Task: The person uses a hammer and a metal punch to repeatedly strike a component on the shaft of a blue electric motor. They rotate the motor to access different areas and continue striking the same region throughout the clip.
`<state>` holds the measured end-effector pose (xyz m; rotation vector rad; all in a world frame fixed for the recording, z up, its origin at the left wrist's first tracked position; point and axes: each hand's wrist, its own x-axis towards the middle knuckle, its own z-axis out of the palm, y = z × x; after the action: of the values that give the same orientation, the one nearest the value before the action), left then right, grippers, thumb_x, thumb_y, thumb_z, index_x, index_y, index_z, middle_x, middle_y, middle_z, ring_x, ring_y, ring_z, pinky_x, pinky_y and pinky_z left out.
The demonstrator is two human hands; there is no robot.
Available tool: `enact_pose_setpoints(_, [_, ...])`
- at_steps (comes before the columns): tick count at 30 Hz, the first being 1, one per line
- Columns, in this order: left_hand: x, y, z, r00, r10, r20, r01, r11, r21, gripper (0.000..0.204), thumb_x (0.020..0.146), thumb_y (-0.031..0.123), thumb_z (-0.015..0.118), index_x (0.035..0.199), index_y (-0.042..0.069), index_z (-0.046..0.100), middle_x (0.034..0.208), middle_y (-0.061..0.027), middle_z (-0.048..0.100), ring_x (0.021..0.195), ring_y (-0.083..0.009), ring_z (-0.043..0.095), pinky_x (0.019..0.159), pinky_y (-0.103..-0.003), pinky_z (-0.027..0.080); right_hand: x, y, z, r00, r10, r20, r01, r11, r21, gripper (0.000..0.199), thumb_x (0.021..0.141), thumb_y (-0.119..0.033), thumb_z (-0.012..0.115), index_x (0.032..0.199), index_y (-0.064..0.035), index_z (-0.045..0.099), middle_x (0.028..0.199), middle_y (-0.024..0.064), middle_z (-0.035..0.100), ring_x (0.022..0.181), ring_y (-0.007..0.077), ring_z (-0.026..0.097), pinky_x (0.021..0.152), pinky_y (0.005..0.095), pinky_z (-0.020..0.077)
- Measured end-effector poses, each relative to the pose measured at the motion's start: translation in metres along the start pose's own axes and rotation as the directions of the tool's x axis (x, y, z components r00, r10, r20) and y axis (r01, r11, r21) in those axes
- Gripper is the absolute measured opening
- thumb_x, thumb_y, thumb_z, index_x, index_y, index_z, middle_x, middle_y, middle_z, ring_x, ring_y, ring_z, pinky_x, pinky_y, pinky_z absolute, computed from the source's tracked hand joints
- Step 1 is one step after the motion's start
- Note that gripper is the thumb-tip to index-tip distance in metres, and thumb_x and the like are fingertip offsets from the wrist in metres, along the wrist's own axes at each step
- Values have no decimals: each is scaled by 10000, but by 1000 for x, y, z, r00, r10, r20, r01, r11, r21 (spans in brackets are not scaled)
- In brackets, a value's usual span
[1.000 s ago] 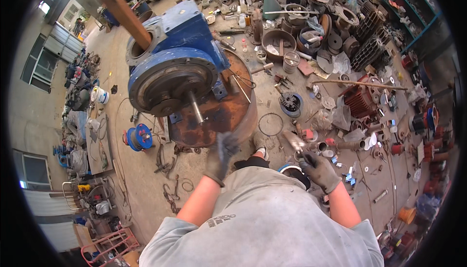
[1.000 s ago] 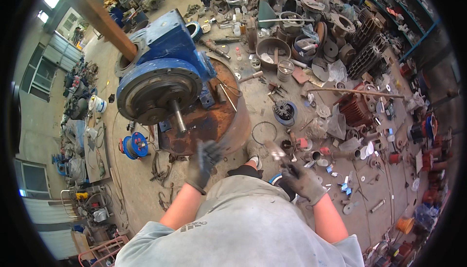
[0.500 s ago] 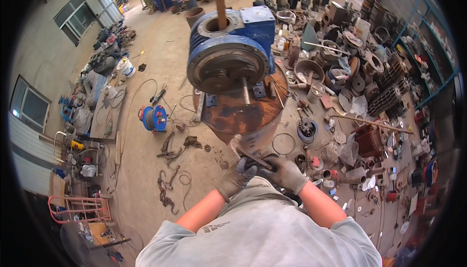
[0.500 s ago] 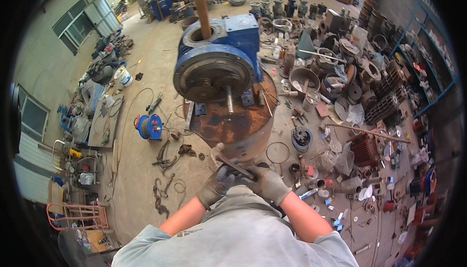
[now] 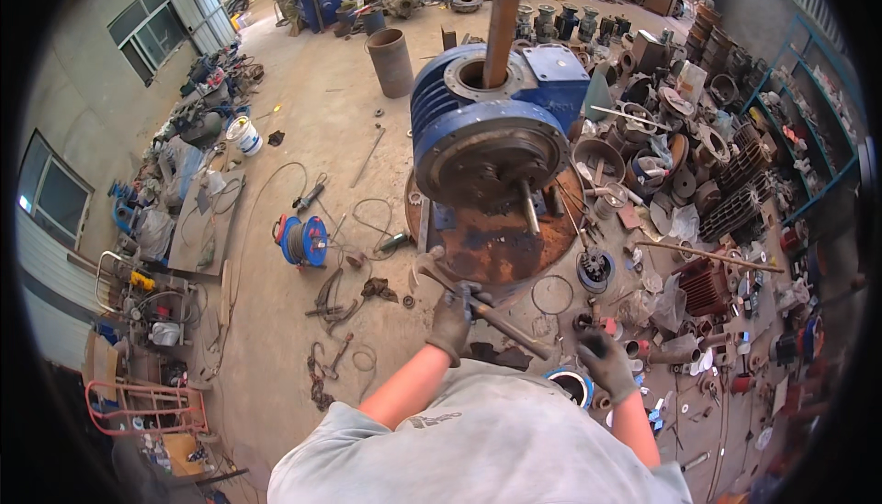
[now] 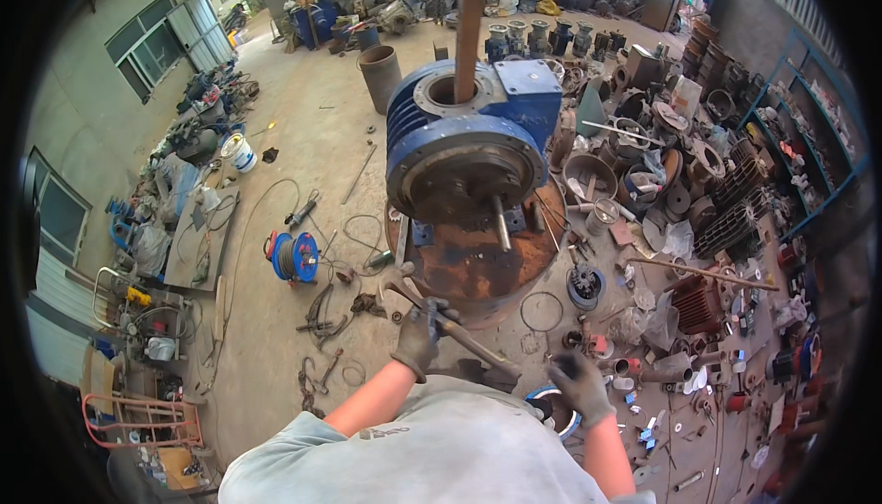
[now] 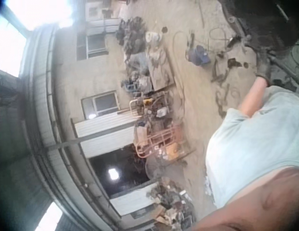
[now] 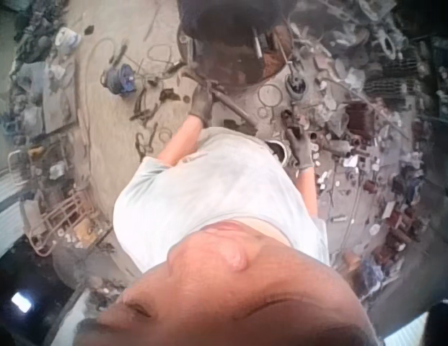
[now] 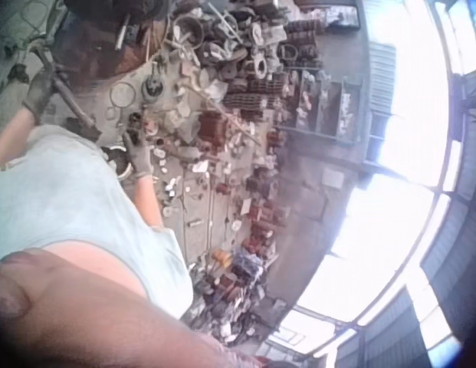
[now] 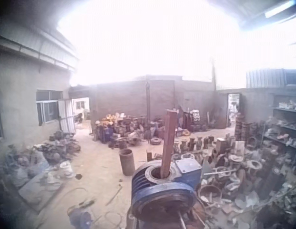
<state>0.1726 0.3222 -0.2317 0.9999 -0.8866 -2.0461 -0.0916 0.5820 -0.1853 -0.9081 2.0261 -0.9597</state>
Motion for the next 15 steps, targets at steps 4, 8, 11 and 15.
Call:
enact_pose_setpoints(4, [70, 30, -80, 990, -131, -57, 118, 973, -196, 316, 1159, 268, 488, 1256, -4, 615, 943, -161, 736, 883, -340, 757, 826, -483, 654, -41, 74, 20, 959, 98, -267, -72, 992, 106, 267, 1046, -157, 712, 1264, -4, 701, 1030, 81, 763, 864, 142, 702, 767, 310, 574])
enact_pose_setpoints(8, [131, 61, -129, 996, -79, -42, 76, 994, -72, 347, 1160, 296, 501, 1221, -14, 644, 923, -138, 750, 833, -291, 746, 774, -431, 639, -64, 45, 81, 873, 318, -369, -181, 915, 360, 241, 1073, -161, 694, 1245, 9, 694, 965, 70, 745, 772, 138, 677, 695, 303, 555])
enact_pose_setpoints(11, [187, 82, -151, 994, -108, -35, 104, 990, -94, 376, 1169, 315, 495, 1202, -13, 675, 878, -118, 749, 779, -258, 735, 720, -395, 613, -88, 42, 133, 880, 324, -347, -310, 946, 98, 265, 1089, -172, 690, 1252, 37, 701, 973, 84, 766, 796, 145, 710, 717, 304, 582])
enact_pose_setpoints(15, [286, 86, -185, 997, -77, 2, 77, 996, -46, 446, 1177, 332, 480, 1188, -33, 737, 846, -91, 755, 717, -220, 725, 675, -370, 598, -125, 2, 177, 794, 543, -275, -524, 839, 145, 322, 1080, -233, 687, 1257, 34, 724, 965, 131, 785, 821, 172, 745, 735, 330, 613])
